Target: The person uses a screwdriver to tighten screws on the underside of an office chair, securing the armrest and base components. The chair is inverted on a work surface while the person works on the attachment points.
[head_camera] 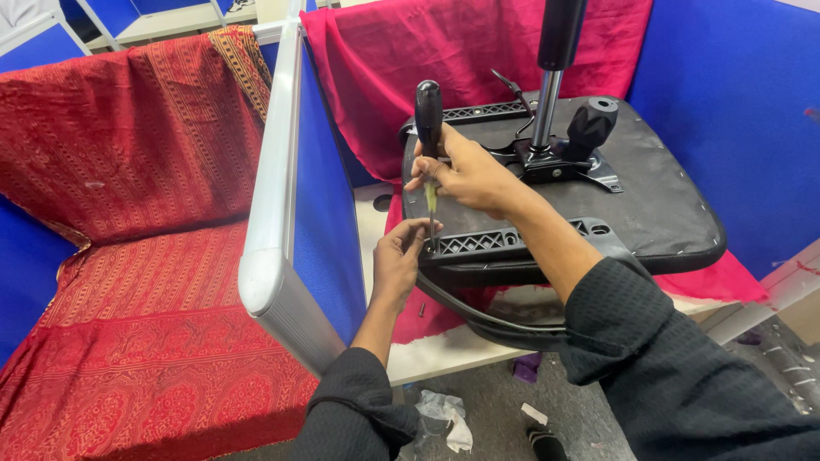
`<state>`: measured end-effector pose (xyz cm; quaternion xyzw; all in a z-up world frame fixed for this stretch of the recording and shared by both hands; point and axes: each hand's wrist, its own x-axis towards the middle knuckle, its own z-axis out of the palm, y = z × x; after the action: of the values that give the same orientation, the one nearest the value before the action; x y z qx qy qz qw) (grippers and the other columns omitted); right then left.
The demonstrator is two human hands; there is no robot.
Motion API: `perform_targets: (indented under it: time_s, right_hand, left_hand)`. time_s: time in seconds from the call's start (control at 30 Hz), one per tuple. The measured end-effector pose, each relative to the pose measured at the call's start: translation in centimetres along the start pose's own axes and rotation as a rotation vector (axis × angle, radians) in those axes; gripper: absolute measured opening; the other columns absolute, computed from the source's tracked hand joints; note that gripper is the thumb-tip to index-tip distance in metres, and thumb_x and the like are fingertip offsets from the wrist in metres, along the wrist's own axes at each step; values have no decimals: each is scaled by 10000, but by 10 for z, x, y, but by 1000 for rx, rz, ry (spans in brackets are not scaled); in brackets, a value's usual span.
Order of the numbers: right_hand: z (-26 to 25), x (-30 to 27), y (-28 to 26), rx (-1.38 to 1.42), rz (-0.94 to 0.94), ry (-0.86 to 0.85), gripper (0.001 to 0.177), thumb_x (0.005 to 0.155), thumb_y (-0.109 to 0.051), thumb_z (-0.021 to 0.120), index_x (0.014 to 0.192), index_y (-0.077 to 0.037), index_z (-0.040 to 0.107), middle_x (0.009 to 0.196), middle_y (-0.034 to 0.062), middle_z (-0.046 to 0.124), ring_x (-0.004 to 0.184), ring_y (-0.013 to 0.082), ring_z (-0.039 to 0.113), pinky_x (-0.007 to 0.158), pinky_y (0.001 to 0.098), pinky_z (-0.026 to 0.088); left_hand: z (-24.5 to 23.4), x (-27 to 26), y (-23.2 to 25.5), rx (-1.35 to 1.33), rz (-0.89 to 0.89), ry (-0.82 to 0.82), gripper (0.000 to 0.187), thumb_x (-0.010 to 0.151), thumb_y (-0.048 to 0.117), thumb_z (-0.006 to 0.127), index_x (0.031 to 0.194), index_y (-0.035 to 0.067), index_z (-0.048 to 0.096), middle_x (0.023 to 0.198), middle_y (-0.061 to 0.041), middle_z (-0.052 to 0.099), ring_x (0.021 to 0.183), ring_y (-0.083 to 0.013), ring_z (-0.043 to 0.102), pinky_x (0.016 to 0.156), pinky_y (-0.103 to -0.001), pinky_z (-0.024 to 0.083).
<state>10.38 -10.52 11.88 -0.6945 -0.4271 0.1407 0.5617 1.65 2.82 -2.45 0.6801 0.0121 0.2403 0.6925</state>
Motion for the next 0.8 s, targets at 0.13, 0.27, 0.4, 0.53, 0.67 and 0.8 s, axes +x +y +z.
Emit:
perform_targets:
  time_s: [0.13, 0.27, 0.4, 0.53, 0.67, 0.8]
  right_hand:
    - [2, -6, -2, -37, -76, 32, 144, 1029, -88, 570, 1159, -65, 513, 938, 57, 703, 913, 172, 772, 811, 328, 585]
    - [6, -9, -2, -133, -101, 66, 154, 1003, -68, 621, 1137, -52, 546, 901, 62, 728, 892, 169, 784, 859, 327, 591]
    - [10, 0, 5, -35, -97, 53, 210, 977, -77, 644, 1163, -47, 551, 936, 55, 739, 939, 172, 765, 890, 329, 577]
    - [31, 19, 13, -48, -171, 196, 260, 996, -176, 655, 1184, -51, 525, 935, 61, 709, 899, 177, 730, 841, 331, 569]
    - [62, 24, 24, -115, -258, 383, 308, 1086, -292, 565, 1211, -25, 473, 865, 118, 653, 787, 221, 669, 719, 376, 524]
    - [80, 27, 20, -150, -201, 444, 410, 1024, -407, 562, 1136, -17, 509, 703, 132, 646, 617, 224, 662, 590, 408, 489]
  left_hand:
    - [3, -2, -1, 68, -18, 18, 195, 1027, 179, 631, 1084, 27, 738, 999, -13, 781, 937, -75, 670, 875, -257, 519]
    - [5, -4, 2, 53, 11, 43, 159, 985, 176, 692, 1040, 34, 735, 953, 0, 783, 921, -65, 716, 875, -243, 546]
    - [6, -4, 3, 226, 19, 143, 124, 926, 120, 735, 968, 13, 779, 831, -24, 782, 797, -73, 706, 769, -251, 545]
    - [9, -7, 7, 295, 134, 232, 129, 892, 95, 728, 975, 12, 782, 826, -42, 802, 780, -90, 755, 743, -265, 583]
    - [11, -16, 13, 490, 243, 341, 121, 888, 93, 737, 980, 28, 781, 845, -129, 779, 751, -211, 783, 681, -335, 566]
    - [8, -19, 20, 686, 144, 355, 60, 866, 63, 719, 857, 28, 767, 745, -211, 699, 682, -378, 683, 646, -447, 488]
